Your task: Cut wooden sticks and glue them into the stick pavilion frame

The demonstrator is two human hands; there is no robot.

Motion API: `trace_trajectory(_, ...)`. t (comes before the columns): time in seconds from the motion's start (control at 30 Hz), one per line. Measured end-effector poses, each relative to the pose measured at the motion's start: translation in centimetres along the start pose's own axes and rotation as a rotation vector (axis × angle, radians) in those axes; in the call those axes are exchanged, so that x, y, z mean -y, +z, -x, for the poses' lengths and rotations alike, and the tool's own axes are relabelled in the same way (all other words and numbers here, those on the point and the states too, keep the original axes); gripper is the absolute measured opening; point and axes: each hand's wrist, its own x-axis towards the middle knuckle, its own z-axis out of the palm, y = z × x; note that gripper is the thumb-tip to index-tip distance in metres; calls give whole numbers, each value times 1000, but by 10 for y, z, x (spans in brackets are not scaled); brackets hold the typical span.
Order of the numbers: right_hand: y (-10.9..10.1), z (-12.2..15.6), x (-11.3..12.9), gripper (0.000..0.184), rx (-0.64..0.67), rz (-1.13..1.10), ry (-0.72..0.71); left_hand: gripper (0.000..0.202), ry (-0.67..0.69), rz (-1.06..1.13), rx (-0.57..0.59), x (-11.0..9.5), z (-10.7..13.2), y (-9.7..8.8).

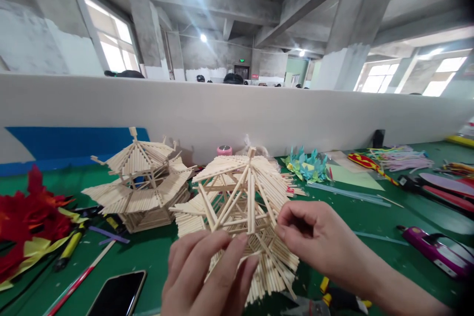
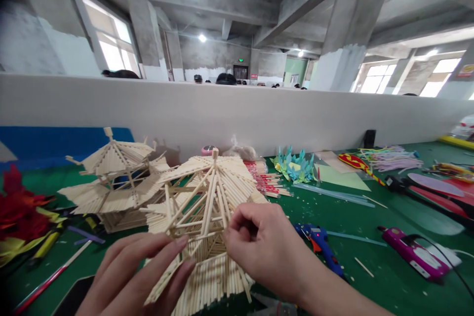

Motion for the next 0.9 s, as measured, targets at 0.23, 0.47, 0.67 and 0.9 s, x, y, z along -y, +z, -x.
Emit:
trace_trajectory(0.23,-1,-8,11,12,-7,179,1,25,46,-169,-62,5,-8,17)
trace_trajectory(0.47,6,-12,9,12,-50,186,10,22,8,-119,-82,6,-8,24)
trace_trajectory(0.67,9,-12,10,14,-78,176,21,23,3,-80,-101,8,-6,30)
trace_trajectory(0.9,11,-12,10,13,-96,226,22,21,-33,-55,-121,7,-9,30)
